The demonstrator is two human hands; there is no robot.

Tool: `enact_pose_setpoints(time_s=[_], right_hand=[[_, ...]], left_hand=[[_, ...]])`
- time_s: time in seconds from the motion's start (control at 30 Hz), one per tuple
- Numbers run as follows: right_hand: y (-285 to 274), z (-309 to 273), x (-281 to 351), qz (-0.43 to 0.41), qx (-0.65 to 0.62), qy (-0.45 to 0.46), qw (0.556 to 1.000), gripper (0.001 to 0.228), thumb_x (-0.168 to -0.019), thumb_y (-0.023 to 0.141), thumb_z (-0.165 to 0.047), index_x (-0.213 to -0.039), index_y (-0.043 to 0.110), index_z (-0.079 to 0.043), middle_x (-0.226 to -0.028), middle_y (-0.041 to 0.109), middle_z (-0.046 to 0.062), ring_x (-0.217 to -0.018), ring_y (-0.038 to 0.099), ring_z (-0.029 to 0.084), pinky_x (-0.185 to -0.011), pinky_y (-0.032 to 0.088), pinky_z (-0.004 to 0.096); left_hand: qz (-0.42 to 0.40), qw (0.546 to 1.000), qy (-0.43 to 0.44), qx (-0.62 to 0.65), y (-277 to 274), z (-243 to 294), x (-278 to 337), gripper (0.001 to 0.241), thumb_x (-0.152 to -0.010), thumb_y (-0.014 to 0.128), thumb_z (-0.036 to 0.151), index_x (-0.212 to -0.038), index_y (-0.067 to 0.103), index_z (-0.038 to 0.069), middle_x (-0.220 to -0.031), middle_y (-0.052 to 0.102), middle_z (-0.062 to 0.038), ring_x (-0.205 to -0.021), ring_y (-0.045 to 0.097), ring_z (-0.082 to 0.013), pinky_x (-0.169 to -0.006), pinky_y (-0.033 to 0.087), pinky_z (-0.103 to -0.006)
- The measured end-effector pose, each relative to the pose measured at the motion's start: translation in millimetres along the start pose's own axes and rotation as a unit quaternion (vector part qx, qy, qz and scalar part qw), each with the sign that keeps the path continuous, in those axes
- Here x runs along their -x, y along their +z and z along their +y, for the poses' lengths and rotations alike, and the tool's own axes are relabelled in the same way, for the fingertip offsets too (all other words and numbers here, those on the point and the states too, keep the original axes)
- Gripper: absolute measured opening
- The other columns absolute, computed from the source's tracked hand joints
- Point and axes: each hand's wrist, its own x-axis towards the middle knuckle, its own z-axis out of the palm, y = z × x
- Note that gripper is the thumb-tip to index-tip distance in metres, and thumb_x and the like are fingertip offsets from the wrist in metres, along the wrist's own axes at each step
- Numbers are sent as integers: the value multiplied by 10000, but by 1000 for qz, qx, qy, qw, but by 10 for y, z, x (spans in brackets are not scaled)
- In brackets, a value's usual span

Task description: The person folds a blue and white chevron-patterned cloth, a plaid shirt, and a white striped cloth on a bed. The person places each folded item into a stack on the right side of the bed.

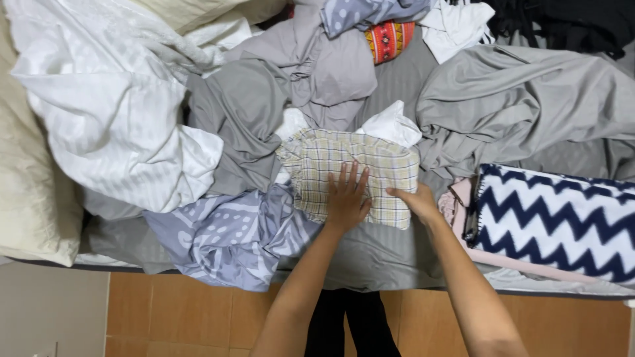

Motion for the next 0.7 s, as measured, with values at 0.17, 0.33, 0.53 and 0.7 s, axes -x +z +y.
enact_pose_setpoints(time_s=[0.17,0.33,0.53,0.7], right_hand=[[-296,99,-6,-51,-4,-59,997,400,-802,821,-124,-1147,720,52,-1045,776,135,-886,730,197,-789,574,331],[-595,100,53,-55,-32,-27,998,347,-807,777,-44,-1136,709,42,-1036,773,112,-904,732,200,-814,570,319],[-136,-214,325,27,-10,-79,996,359,-822,761,-68,-1157,719,53,-1045,763,162,-874,703,213,-768,555,328],[1199,-875,956,112,366,-363,850,527,-763,778,-484,-1102,690,-90,-1412,584,215,-1348,465,451,-1067,368,567]], left_hand=[[21,984,15,177,-154,79,-183,773,-926,573,638,-1584,389,275,-1669,306,-152,-1553,240,-403,-1207,169,-658],[7,961,43,274,-8,-47,-334,830,-899,585,733,-1593,395,317,-1695,306,-146,-1574,282,-346,-1265,244,-552],[19,991,-56,119,320,-65,-318,805,-971,567,646,-1641,358,250,-1717,281,-138,-1592,282,-298,-1289,169,-552],[-133,791,196,-563,1222,-192,-129,815,-975,412,522,-1603,252,29,-1655,257,-191,-1516,249,-332,-1189,166,-536]])
